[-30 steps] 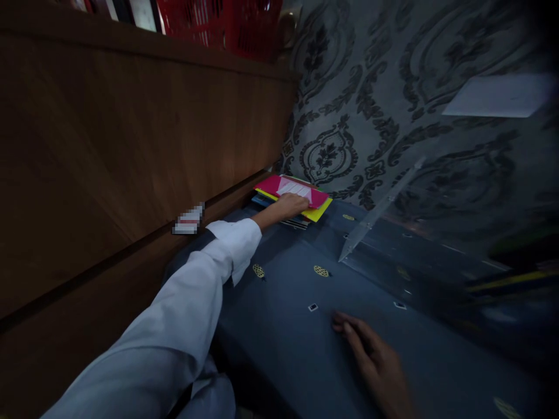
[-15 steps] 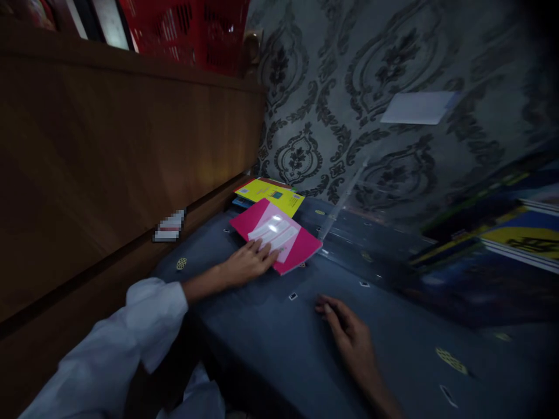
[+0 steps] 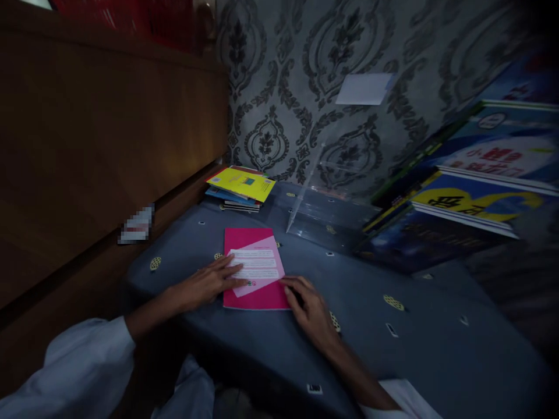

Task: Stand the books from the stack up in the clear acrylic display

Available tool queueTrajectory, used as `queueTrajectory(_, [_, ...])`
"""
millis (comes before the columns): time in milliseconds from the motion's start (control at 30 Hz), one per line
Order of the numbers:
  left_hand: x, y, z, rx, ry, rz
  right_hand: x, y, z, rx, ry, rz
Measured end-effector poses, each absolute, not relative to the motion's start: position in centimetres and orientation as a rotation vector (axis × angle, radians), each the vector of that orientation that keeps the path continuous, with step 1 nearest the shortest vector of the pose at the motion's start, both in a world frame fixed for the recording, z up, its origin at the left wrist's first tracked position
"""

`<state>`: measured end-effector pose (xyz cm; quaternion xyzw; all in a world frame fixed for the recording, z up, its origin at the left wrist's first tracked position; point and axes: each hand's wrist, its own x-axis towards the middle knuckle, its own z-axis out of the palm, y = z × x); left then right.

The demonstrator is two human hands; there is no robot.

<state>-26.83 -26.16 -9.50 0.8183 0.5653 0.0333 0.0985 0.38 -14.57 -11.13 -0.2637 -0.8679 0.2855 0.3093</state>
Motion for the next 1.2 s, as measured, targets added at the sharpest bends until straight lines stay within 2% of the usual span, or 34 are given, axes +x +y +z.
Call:
queueTrajectory(333, [-27.7, -24.7, -8.9, 2.397, 1.603, 0.16, 1.7, -16.4, -11.4, -0.701, -2.36, 0.666])
queueTrajectory(667, [-28.8, -18.5, -9.4, 2.293, 2.038, -0.08, 1.3, -16.2, -10.6, -0.63, -2.449, 0.664])
queueTrajectory(933, [-28.2, -14.3, -11.2, 2.311, 2.185, 0.103, -0.9, -13.7, -10.0, -0.606, -2.526, 0.594])
queueTrajectory(1200, [-28.5, -14.0, -12.9, 2.284, 2.176, 0.374, -8.7, -9.1, -13.3, -0.522, -2.588, 0.437])
